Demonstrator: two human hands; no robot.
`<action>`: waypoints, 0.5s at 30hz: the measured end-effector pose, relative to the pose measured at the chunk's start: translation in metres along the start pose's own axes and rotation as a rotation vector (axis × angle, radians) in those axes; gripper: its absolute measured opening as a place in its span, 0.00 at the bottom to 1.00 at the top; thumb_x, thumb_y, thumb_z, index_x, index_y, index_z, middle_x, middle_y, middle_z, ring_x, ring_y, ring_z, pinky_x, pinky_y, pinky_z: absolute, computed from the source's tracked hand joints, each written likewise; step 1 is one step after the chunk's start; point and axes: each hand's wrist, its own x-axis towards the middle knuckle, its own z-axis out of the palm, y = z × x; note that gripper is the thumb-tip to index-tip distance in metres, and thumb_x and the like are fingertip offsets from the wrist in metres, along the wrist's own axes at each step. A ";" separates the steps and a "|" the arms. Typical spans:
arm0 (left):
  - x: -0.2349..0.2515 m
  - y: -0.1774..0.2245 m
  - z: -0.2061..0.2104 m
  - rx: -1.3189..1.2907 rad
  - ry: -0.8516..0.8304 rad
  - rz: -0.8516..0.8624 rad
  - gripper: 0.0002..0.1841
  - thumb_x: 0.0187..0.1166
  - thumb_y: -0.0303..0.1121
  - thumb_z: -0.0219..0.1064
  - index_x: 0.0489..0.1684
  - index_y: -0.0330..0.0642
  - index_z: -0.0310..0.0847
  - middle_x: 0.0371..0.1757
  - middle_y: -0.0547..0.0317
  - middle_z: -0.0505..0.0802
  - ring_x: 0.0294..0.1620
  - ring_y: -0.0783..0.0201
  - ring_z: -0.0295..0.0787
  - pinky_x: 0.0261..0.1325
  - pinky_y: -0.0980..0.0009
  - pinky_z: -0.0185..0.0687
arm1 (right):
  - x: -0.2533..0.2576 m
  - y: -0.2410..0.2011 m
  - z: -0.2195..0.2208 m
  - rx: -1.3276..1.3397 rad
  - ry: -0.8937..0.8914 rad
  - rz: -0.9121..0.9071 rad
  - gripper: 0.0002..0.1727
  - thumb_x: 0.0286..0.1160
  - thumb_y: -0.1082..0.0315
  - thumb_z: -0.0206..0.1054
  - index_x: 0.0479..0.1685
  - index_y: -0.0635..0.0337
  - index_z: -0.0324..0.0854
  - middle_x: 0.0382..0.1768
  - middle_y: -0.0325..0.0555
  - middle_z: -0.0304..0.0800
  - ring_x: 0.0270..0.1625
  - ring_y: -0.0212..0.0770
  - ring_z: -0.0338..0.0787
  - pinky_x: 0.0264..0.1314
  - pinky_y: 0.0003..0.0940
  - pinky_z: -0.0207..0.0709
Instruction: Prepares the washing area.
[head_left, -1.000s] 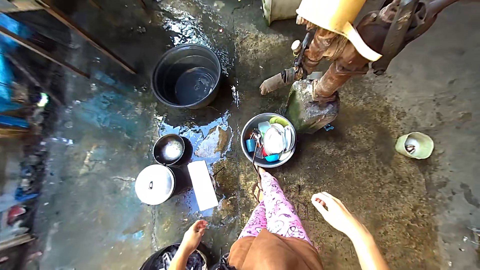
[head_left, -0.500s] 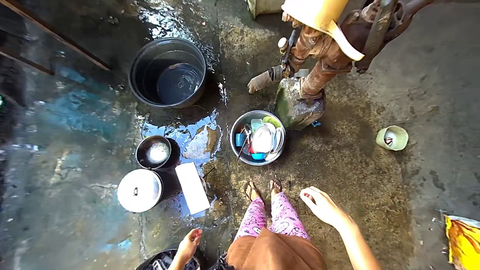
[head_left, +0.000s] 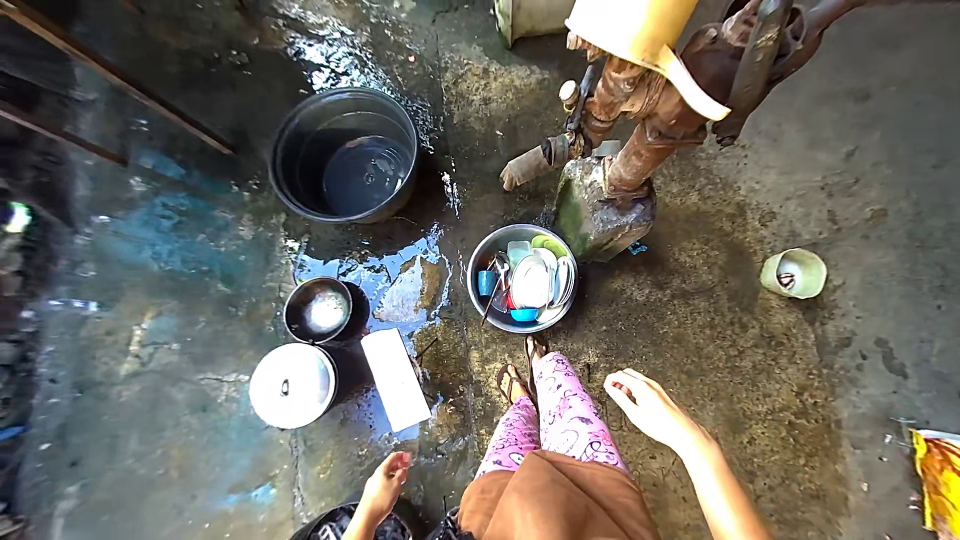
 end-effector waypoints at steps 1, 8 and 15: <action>-0.002 -0.005 -0.001 -0.003 0.007 -0.016 0.18 0.89 0.21 0.53 0.74 0.23 0.72 0.69 0.25 0.84 0.68 0.38 0.84 0.75 0.48 0.74 | 0.002 -0.002 -0.001 -0.006 0.005 -0.004 0.15 0.89 0.69 0.56 0.56 0.70 0.85 0.54 0.63 0.87 0.53 0.52 0.88 0.61 0.42 0.79; -0.020 -0.040 0.003 -0.069 0.038 -0.066 0.19 0.89 0.20 0.52 0.75 0.22 0.71 0.67 0.25 0.84 0.66 0.39 0.84 0.72 0.49 0.74 | 0.021 -0.022 -0.024 -0.080 0.042 -0.047 0.17 0.90 0.66 0.55 0.59 0.70 0.84 0.57 0.63 0.87 0.55 0.54 0.89 0.63 0.48 0.79; -0.023 -0.053 0.020 -0.097 0.008 -0.104 0.19 0.89 0.21 0.53 0.75 0.23 0.71 0.68 0.25 0.84 0.68 0.38 0.84 0.74 0.48 0.74 | 0.033 -0.032 -0.041 -0.146 0.067 -0.106 0.17 0.90 0.66 0.55 0.58 0.69 0.85 0.57 0.63 0.87 0.54 0.54 0.89 0.61 0.49 0.79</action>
